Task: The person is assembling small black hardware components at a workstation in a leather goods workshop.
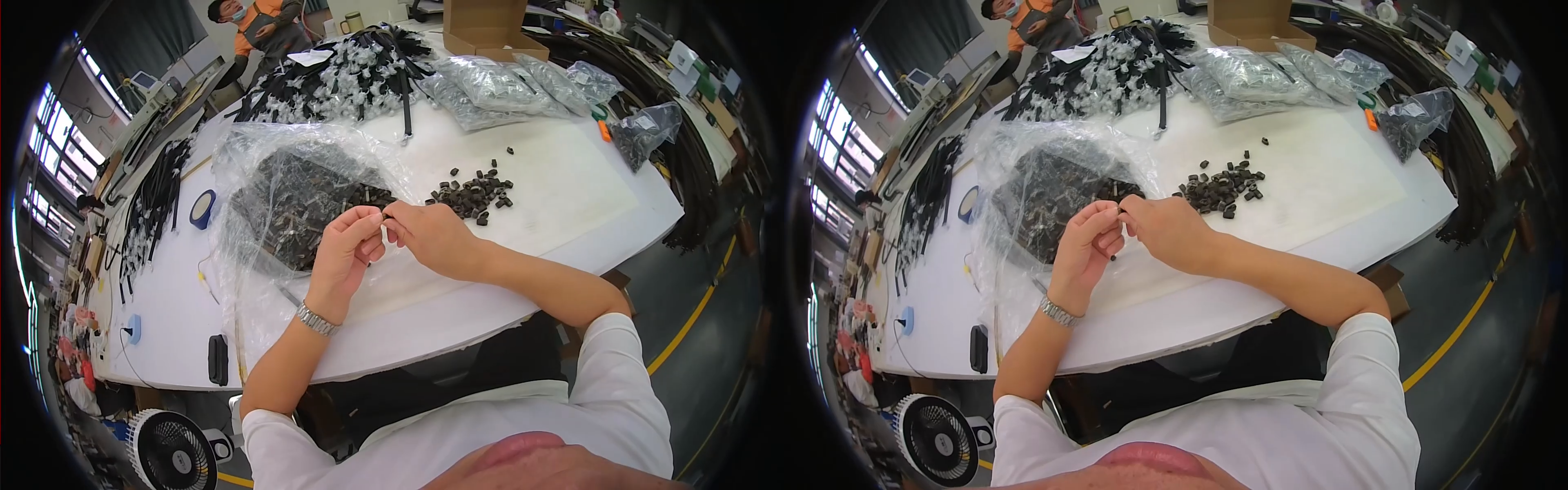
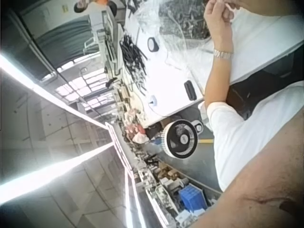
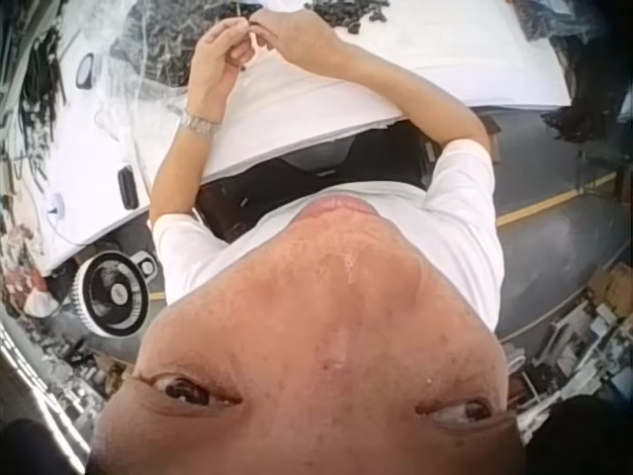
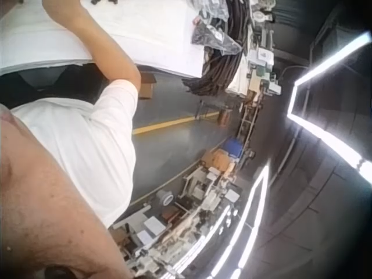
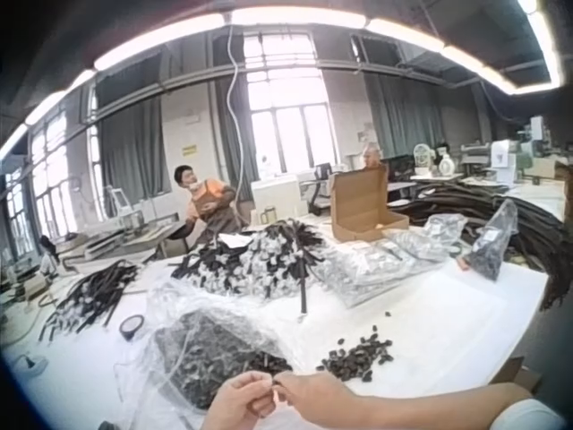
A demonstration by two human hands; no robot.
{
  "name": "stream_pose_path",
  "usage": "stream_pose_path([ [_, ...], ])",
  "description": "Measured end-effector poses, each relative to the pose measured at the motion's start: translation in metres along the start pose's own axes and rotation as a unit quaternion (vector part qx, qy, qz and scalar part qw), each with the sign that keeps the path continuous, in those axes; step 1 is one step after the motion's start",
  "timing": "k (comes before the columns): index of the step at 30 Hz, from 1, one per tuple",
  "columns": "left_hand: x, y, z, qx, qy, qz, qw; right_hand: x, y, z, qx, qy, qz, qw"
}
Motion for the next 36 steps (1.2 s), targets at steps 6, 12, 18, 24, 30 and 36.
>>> stream_pose_path([
  [6, 0.003, -0.002, -0.002, -0.071, -0.008, -0.028, 0.997, -0.001, 0.004, 0.005, 0.177, 0.08, 0.028, 0.981],
  [12, 0.002, 0.003, 0.002, -0.098, 0.029, -0.027, 0.994, 0.0, -0.001, 0.008, 0.163, 0.097, 0.031, 0.981],
  [18, 0.001, 0.001, -0.004, -0.118, 0.023, -0.038, 0.992, -0.004, 0.01, 0.0, 0.212, 0.062, 0.015, 0.975],
  [24, 0.0, 0.01, -0.027, -0.451, -0.162, -0.101, 0.872, -0.02, 0.065, -0.032, 0.361, -0.013, 0.013, 0.933],
  [30, 0.007, -0.007, -0.018, -0.737, -0.373, -0.053, 0.561, -0.011, 0.079, -0.038, 0.418, -0.072, -0.007, 0.905],
  [36, 0.003, -0.006, -0.018, -0.765, -0.303, -0.045, 0.566, -0.003, 0.005, -0.019, 0.197, 0.014, 0.078, 0.977],
])
Point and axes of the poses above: each hand's wrist, its own x-axis away from the middle knuckle, its own y-axis out of the back of the hand, z = x × y, the point moved 5 cm from there along -x, towards the middle knuckle, and after that the axes turned 2 degrees about y, right-handed, at the moved point
